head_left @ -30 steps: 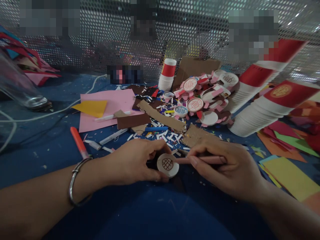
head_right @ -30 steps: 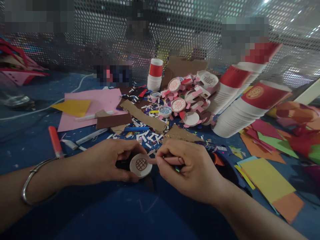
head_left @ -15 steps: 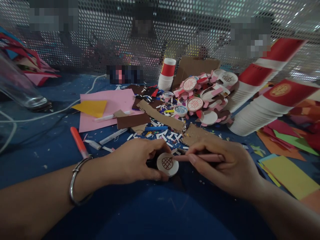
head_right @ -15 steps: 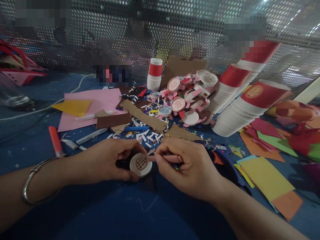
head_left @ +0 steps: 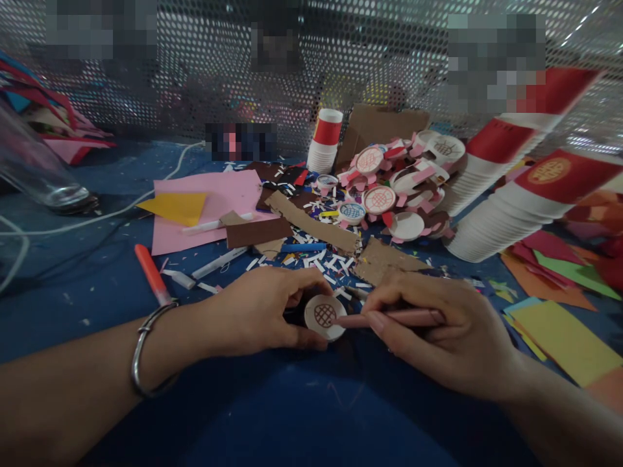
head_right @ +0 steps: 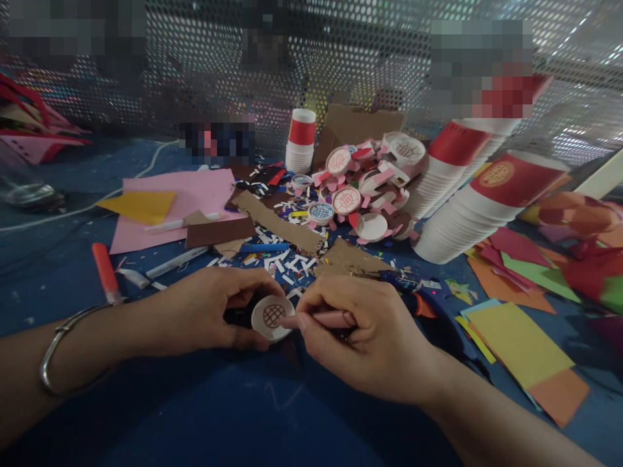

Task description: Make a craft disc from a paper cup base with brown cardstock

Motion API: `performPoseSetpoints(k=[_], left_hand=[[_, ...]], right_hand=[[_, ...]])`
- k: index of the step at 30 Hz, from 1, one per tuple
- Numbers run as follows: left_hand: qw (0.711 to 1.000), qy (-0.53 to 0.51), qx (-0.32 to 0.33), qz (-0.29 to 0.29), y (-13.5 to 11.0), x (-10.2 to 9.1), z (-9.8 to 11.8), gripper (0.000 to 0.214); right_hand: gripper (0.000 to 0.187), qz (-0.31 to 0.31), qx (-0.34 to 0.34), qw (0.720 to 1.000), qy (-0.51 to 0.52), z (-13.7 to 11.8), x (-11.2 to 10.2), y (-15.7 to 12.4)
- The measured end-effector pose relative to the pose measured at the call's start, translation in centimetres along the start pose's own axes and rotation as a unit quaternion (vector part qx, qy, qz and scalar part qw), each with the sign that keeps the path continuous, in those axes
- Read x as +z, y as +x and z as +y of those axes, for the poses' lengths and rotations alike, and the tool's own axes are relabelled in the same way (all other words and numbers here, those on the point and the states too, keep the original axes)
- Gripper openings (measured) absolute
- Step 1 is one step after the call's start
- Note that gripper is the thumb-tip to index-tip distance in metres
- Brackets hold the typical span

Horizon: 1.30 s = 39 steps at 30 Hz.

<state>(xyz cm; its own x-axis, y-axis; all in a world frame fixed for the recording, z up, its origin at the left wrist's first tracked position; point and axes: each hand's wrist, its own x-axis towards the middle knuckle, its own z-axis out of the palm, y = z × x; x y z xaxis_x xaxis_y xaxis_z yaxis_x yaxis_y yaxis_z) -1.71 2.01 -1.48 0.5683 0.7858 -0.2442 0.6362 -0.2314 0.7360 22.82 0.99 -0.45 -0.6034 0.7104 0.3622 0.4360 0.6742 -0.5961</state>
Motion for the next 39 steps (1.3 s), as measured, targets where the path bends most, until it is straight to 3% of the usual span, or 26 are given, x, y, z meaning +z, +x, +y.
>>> performPoseSetpoints(k=[14, 23, 39], left_hand=[[1.000, -0.021, 0.000, 0.001, -0.1, 0.1, 0.1, 0.048], [1.000, -0.005, 0.002, 0.014, -0.1, 0.2, -0.3, 0.052], [1.000, -0.004, 0.009, 0.016, -0.1, 0.3, -0.5, 0.052]], right_hand=[[0.012, -0.003, 0.029, 0.999, 0.014, 0.4, -0.1, 0.0], [0.011, 0.033, 0.014, 0.999, 0.013, 0.6, 0.1, -0.1], [0.009, 0.028, 0.009, 0.999, 0.031, 0.3, 1.0, 0.6]])
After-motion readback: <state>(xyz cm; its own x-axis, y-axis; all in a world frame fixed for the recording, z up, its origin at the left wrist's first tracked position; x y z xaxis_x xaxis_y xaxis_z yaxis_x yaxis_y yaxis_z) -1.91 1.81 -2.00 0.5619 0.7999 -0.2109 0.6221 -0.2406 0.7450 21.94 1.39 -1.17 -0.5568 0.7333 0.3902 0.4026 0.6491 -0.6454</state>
